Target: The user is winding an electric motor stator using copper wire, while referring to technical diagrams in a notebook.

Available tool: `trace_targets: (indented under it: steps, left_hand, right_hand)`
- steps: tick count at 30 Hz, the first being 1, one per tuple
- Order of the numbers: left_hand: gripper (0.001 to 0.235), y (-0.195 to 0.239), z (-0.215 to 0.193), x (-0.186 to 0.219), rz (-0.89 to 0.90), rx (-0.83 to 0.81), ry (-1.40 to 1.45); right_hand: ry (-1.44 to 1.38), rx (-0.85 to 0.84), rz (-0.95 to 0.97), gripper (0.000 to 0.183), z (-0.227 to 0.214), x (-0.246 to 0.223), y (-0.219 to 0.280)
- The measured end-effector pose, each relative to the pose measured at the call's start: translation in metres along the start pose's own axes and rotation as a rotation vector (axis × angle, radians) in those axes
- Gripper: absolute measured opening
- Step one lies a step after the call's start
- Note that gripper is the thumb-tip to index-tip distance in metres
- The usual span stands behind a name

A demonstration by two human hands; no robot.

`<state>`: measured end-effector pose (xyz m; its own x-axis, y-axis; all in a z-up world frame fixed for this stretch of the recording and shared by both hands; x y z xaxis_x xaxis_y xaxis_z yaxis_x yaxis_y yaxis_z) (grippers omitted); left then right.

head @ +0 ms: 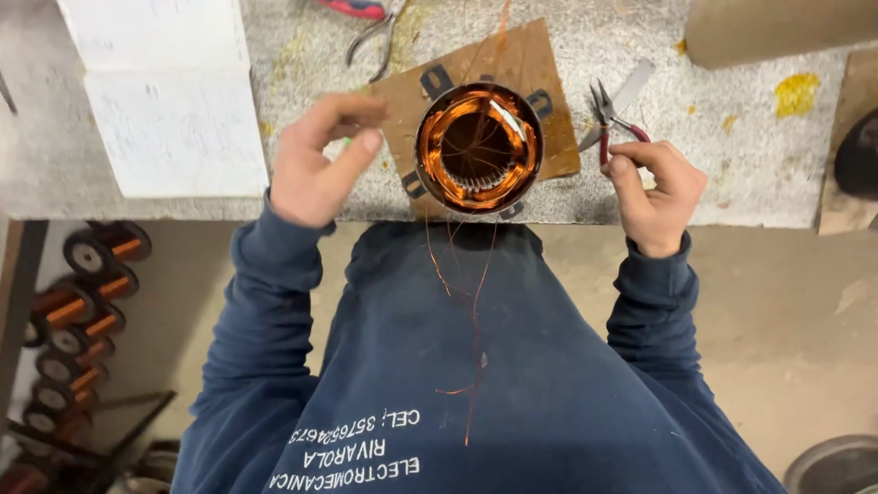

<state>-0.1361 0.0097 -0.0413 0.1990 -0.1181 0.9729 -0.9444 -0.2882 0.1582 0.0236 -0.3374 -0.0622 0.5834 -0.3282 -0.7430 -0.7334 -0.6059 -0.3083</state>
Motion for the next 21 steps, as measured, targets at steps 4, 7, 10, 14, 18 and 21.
trace_targets:
  steps: [4,7,10,14,18,21]
  left_hand:
    - [0.03,0.018,0.019,0.039,0.088,0.049,-0.147]
    - [0.031,0.014,0.036,0.064,0.304,0.033,-0.318]
    - [0.029,0.001,0.045,0.061,0.293,-0.039,-0.316]
    - [0.021,-0.007,0.052,0.044,0.418,-0.068,-0.293]
    - [0.025,-0.014,0.051,0.054,0.453,-0.091,-0.208]
    - [0.028,-0.023,0.056,0.052,0.537,-0.135,-0.149]
  right_hand:
    - [-0.082,-0.026,-0.154,0.008,0.009,-0.04,-0.026]
    - [-0.09,-0.172,-0.397,0.021,0.031,-0.103,-0.06]
    - [-0.169,-0.212,-0.157,0.031,0.05,-0.125,-0.08]
    - [0.013,-0.182,-0.3,0.028,0.064,-0.136,-0.074]
    - [-0.062,-0.029,-0.142,0.02,0.058,-0.139,-0.073]
    - [0.026,0.036,-0.193,0.019,0.054,-0.161,-0.077]
Point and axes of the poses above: each hand's wrist, its own y-axis away from the middle knuckle, its own z-axis out of the palm, x = y × z, the point moved 5 cm from there along -y, towards the middle knuckle, and after that the axes turned 8 degrees about -z, right-handed, at the moved point
